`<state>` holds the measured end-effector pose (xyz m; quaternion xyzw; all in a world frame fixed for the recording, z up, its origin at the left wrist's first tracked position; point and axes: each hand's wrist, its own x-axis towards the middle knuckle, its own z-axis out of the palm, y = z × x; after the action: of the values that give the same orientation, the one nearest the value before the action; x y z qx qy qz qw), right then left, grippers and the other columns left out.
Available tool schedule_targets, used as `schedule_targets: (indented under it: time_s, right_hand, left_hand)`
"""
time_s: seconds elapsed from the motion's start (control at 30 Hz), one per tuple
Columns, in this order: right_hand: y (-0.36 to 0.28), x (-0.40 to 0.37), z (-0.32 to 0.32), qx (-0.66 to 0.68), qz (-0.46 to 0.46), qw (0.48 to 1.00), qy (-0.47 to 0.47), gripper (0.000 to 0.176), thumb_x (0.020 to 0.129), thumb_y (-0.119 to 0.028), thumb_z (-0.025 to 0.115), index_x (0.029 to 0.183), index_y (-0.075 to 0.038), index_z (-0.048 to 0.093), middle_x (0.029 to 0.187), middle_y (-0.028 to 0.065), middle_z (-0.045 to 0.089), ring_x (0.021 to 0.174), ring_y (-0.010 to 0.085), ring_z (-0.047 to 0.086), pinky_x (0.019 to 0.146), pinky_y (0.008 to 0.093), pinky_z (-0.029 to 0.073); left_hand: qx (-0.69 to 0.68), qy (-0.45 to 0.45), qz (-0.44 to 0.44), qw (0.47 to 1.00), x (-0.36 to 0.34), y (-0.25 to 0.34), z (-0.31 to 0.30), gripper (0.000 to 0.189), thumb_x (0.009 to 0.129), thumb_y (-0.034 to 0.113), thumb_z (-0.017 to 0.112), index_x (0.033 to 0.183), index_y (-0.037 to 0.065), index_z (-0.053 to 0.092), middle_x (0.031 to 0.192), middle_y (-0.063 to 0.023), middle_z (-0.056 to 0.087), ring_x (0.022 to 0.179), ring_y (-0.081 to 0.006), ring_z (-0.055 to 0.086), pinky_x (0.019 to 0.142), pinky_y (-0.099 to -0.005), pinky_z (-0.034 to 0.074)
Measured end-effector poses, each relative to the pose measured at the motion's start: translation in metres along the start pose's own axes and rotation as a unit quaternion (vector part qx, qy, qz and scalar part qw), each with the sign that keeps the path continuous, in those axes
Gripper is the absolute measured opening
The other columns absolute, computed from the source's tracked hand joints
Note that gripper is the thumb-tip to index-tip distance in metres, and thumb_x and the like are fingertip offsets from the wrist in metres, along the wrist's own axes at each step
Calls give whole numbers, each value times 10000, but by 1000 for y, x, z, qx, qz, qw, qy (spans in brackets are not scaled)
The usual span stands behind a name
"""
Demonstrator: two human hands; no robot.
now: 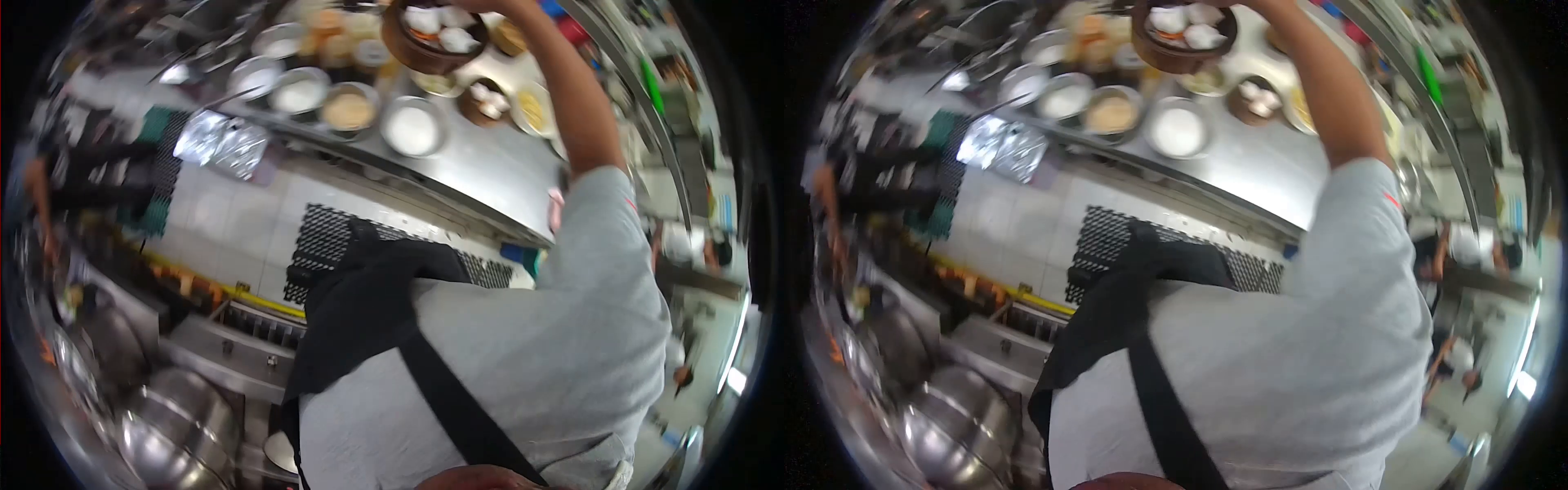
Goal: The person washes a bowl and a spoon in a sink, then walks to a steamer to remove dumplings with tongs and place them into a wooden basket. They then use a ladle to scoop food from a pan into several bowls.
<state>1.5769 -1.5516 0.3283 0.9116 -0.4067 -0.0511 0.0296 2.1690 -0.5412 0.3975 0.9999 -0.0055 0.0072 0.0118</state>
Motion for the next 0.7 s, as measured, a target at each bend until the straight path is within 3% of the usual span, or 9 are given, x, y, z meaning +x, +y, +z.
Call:
schedule_targets:
  time_s: [0.07, 0.1, 0.13, 0.17, 0.37, 0.5, 0.63, 0.67, 0.7]
  right_hand:
    - [-105, 12, -42, -18, -8, 1000, -24, 455, 870, -460, 696, 969, -26, 787, 784, 246, 693, 710, 366, 655, 706, 484, 505]
    - [-183, 10, -77, -136, 24, 987, -87, 375, 918, -387, 709, 985, -30, 803, 829, 212, 728, 728, 325, 673, 721, 474, 526]
    - [-184, 40, -61, 34, -195, 977, -75, 333, 897, -118, 645, 1199, -12, 740, 1088, 202, 759, 989, 317, 735, 891, 402, 560]
    - [-235, 42, -70, 66, -268, 960, -48, 316, 904, -84, 624, 1182, 29, 725, 1046, 200, 763, 985, 286, 738, 903, 392, 555]
    - [-572, 17, -119, 218, -471, 844, -135, 311, 901, 9, 594, 1182, 84, 703, 1038, 187, 756, 965, 232, 725, 922, 352, 541]
    - [-749, -43, -166, 107, -615, 780, -45, 265, 953, -113, 642, 1160, 29, 728, 1029, 145, 754, 915, 215, 695, 862, 374, 547]
    - [-898, -95, -183, 117, -762, 636, 20, 218, 979, -147, 661, 1130, -47, 783, 924, 132, 752, 718, 194, 656, 672, 367, 558]
    - [-951, -80, -166, -2, -767, 641, 30, 212, 984, -135, 640, 1109, -45, 785, 901, 134, 742, 717, 189, 656, 649, 354, 557]
    - [-962, -123, -172, 45, -744, 667, -29, 211, 984, -130, 617, 1071, -35, 784, 868, 134, 734, 713, 181, 655, 617, 337, 550]
  left_hand:
    - [-29, -5, 16, 999, 21, -60, -2, 590, 963, 463, 680, 1178, -86, 685, 1126, -221, 741, 1020, -306, 708, 906, -425, 530]
    - [-39, -4, 16, 999, 23, -84, 1, 590, 961, 464, 682, 1171, -87, 688, 1119, -221, 744, 1014, -306, 709, 904, -426, 531]
    - [-45, -2, 18, 999, 17, -92, 1, 590, 959, 465, 685, 1165, -88, 691, 1112, -221, 746, 1009, -307, 710, 901, -428, 531]
    - [-46, 3, 20, 999, 14, -88, 0, 590, 957, 466, 687, 1158, -89, 694, 1105, -221, 749, 1004, -308, 712, 898, -429, 532]
    - [47, 96, -28, 994, -16, -95, -1, 599, 870, 568, 702, 1093, 12, 730, 920, -249, 731, 938, -432, 711, 832, -483, 531]
    - [-29, 83, -115, 989, -26, -142, -42, 621, 907, 554, 675, 1258, 44, 723, 982, -146, 771, 708, -162, 633, 642, -334, 495]
    - [-123, 158, -106, 974, -54, -192, -68, 626, 934, 613, 652, 1276, 95, 729, 715, 8, 657, 460, -50, 409, 441, -248, 349]
    - [-119, 150, -142, 971, -50, -228, -69, 656, 934, 629, 642, 1282, 78, 721, 720, 3, 642, 463, -51, 401, 448, -245, 347]
    - [-113, 143, -178, 967, -51, -251, -71, 686, 934, 644, 632, 1287, 62, 713, 725, -1, 627, 466, -52, 392, 455, -243, 344]
